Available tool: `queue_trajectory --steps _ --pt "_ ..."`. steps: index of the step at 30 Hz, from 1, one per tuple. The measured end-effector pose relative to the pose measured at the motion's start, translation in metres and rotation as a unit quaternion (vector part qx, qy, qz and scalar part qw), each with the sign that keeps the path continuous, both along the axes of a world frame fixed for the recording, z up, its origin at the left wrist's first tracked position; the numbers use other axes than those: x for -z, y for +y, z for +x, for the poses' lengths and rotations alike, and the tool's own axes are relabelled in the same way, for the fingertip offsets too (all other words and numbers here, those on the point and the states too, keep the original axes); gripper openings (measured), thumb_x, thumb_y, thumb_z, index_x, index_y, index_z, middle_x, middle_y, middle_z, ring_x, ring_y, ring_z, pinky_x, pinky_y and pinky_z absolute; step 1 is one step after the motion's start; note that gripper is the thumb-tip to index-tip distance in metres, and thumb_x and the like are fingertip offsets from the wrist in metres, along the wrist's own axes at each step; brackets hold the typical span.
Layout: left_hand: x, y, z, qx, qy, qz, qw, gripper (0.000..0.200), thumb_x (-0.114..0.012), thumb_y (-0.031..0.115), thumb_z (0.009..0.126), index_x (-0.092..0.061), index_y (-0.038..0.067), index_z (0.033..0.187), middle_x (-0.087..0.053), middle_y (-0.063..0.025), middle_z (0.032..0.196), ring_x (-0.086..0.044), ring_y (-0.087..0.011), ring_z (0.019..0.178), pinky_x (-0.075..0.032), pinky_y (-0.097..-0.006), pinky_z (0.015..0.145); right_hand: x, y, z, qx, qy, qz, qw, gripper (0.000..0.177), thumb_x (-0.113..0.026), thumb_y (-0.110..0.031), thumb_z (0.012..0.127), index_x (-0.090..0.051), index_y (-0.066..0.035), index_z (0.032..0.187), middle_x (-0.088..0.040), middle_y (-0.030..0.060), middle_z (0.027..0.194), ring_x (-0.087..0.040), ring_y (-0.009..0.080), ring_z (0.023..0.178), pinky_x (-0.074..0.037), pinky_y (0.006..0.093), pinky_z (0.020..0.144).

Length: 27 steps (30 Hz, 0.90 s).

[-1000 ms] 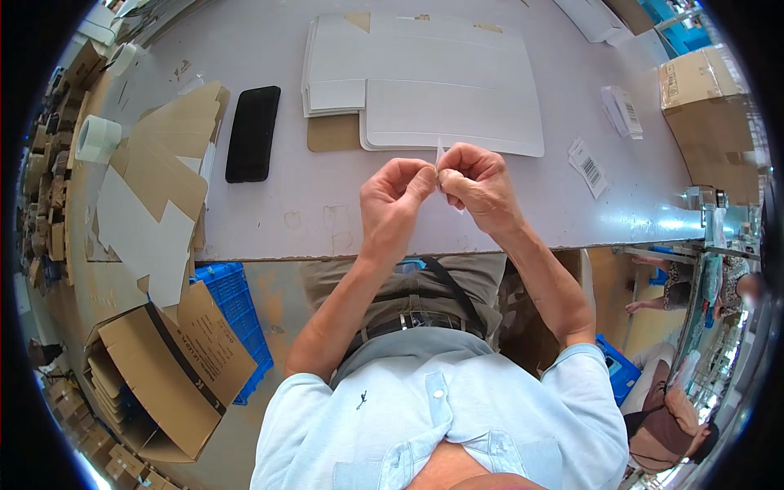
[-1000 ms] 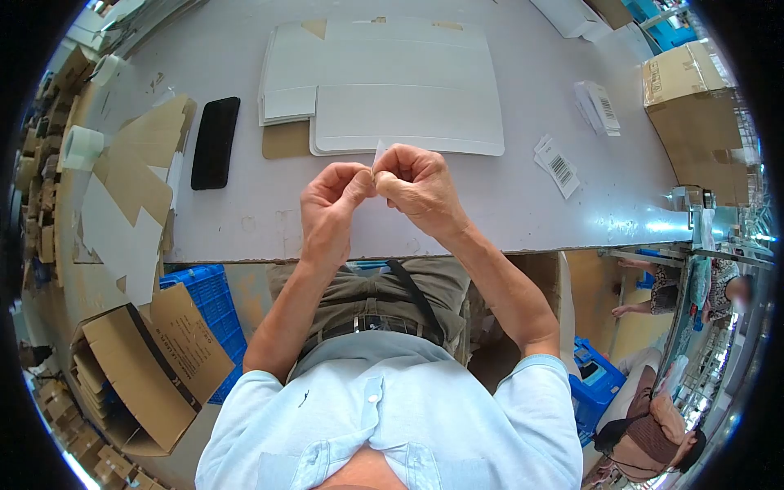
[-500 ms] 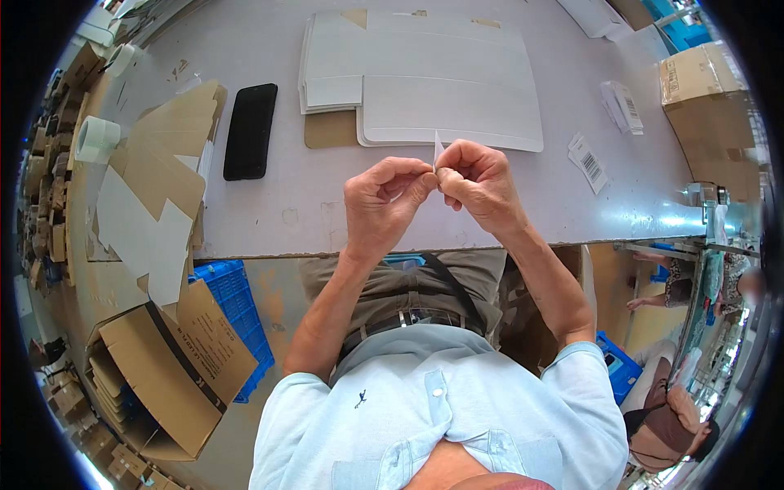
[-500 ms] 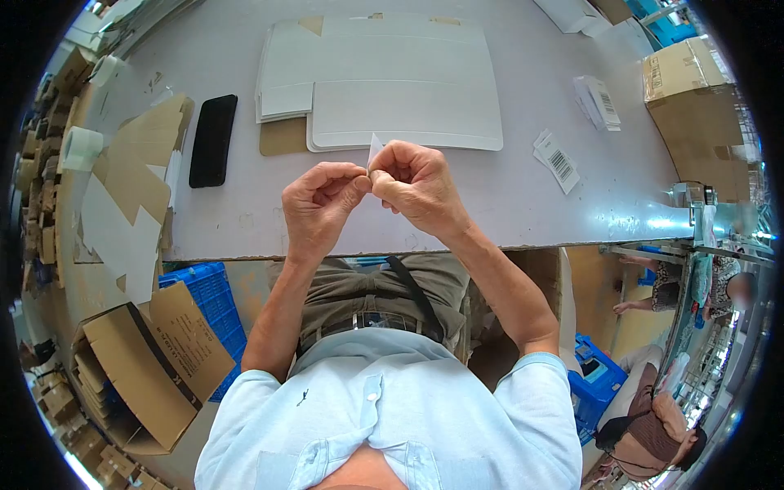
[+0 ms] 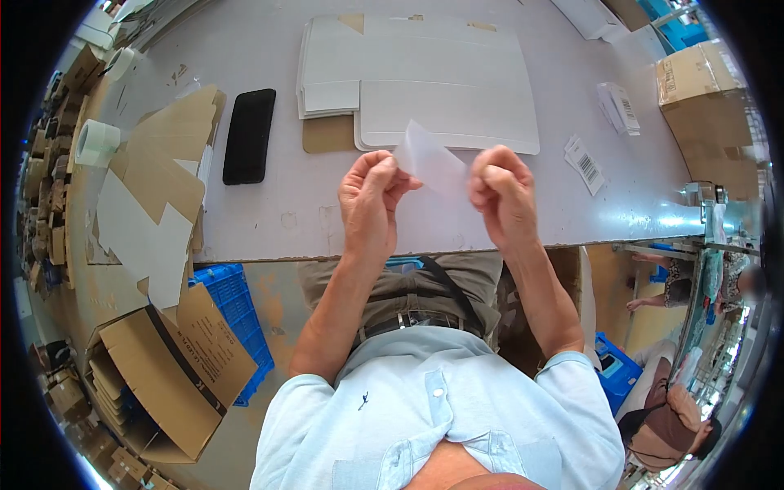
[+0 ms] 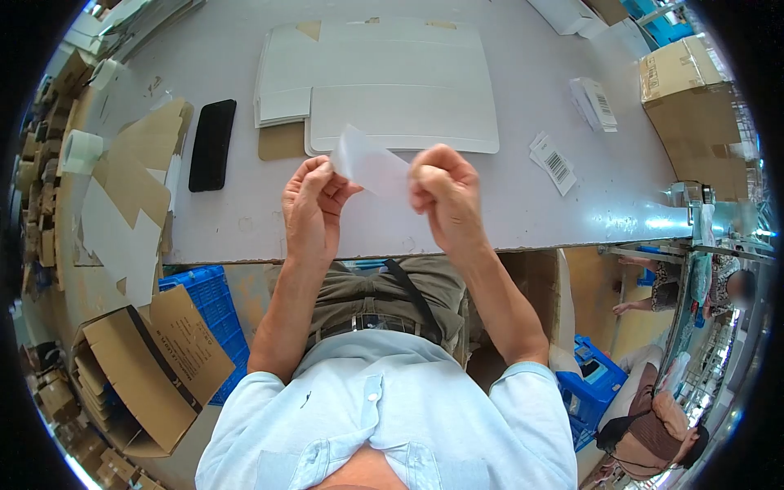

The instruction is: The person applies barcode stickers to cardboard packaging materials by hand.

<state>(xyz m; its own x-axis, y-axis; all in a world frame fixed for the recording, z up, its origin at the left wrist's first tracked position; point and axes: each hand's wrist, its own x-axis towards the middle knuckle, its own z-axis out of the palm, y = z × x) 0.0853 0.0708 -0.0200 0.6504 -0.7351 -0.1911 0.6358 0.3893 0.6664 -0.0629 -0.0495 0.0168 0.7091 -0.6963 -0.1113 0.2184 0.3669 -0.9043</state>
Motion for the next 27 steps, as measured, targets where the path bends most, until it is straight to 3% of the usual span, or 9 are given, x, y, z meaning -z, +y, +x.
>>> queue_trajectory --steps 2,6,9,12,15,18,21,25,27 --pt "0.012 0.003 0.009 0.009 0.023 -0.028 0.999 0.01 -0.058 0.011 0.102 -0.065 0.004 0.101 -0.072 -0.0063 0.083 -0.07 -0.0152 0.073 -0.062 -0.0357 0.079 0.007 -0.007 -0.029 0.08 -0.053 0.051 0.994 0.008 -0.058 -0.004 0.092 -0.061 -0.005 0.084 -0.059 0.0012 0.075 -0.054 0.0077 0.059 -0.045 0.0233 0.052" --pt "0.005 -0.004 -0.003 0.009 -0.043 0.011 0.999 0.007 -0.062 0.009 0.1 -0.065 0.003 0.102 -0.07 -0.0058 0.081 -0.069 -0.0144 0.072 -0.058 -0.0313 0.076 0.019 0.002 -0.079 0.113 -0.003 0.014 0.994 0.004 -0.061 -0.005 0.092 -0.064 -0.004 0.091 -0.063 0.0029 0.078 -0.058 0.0085 0.064 -0.047 0.0241 0.054" --pt "-0.002 -0.015 -0.027 0.024 -0.126 0.013 0.992 0.006 -0.064 0.008 0.099 -0.065 0.002 0.102 -0.069 -0.0059 0.083 -0.067 -0.0137 0.074 -0.055 -0.0292 0.075 0.007 0.02 -0.071 0.122 0.107 -0.13 0.978 0.019 -0.072 -0.016 0.097 -0.069 -0.001 0.108 -0.07 0.0051 0.087 -0.063 0.0087 0.07 -0.05 0.0238 0.058" --pt "-0.017 -0.02 -0.047 0.055 -0.178 0.031 0.982 0.007 -0.064 0.008 0.099 -0.065 0.001 0.099 -0.066 -0.0034 0.084 -0.063 -0.0101 0.078 -0.052 -0.0251 0.075 -0.017 0.021 -0.044 0.111 0.157 -0.241 0.951 0.022 -0.074 -0.018 0.097 -0.069 -0.001 0.108 -0.069 0.0036 0.086 -0.063 0.0085 0.069 -0.052 0.0241 0.06" --pt "-0.021 -0.02 -0.057 0.078 -0.164 0.013 0.983 0.008 -0.063 0.008 0.1 -0.064 0.001 0.1 -0.065 -0.003 0.082 -0.062 -0.0098 0.076 -0.052 -0.0255 0.074 -0.013 0.016 -0.031 0.101 0.131 -0.247 0.955 0.016 -0.072 -0.015 0.097 -0.068 -0.001 0.105 -0.067 0.0022 0.084 -0.062 0.0087 0.069 -0.052 0.0248 0.06" --pt "-0.016 -0.018 -0.054 0.071 -0.104 0.01 0.992 0.009 -0.06 0.009 0.102 -0.064 0.001 0.1 -0.064 -0.0032 0.079 -0.061 -0.0101 0.07 -0.053 -0.0273 0.07 -0.004 0.009 -0.043 0.125 0.05 -0.158 0.978 0.011 -0.069 -0.013 0.099 -0.067 -0.002 0.1 -0.065 0.0018 0.082 -0.062 0.009 0.068 -0.052 0.0257 0.06" --pt "-0.011 -0.015 -0.041 0.047 -0.031 -0.049 0.997 0.009 -0.058 0.009 0.103 -0.062 0.001 0.101 -0.062 -0.0041 0.072 -0.057 -0.0114 0.06 -0.053 -0.0295 0.065 0.001 0.008 -0.082 0.241 0.026 -0.084 0.967 0.009 -0.069 -0.011 0.099 -0.066 -0.003 0.097 -0.061 0.0017 0.08 -0.058 0.0102 0.063 -0.049 0.0269 0.056" --pt "-0.008 -0.009 -0.026 -0.002 -0.064 -0.062 0.996 0.011 -0.058 0.011 0.104 -0.063 0.001 0.105 -0.063 -0.006 0.065 -0.059 -0.0131 0.052 -0.054 -0.0303 0.056 0.03 0.015 -0.19 0.36 0.077 -0.009 0.93 0.008 -0.069 -0.009 0.098 -0.065 -0.004 0.102 -0.059 0.0012 0.081 -0.055 0.0099 0.061 -0.044 0.0252 0.053" --pt "-0.012 -0.004 -0.022 -0.03 -0.122 -0.026 0.992 0.009 -0.058 0.01 0.104 -0.061 0.001 0.105 -0.066 -0.0083 0.068 -0.06 -0.0139 0.053 -0.053 -0.0301 0.056 0.053 0.034 -0.248 0.392 0.196 -0.018 0.899 0.012 -0.071 -0.01 0.096 -0.064 -0.003 0.103 -0.063 0.0031 0.085 -0.057 0.0097 0.064 -0.045 0.0249 0.054"
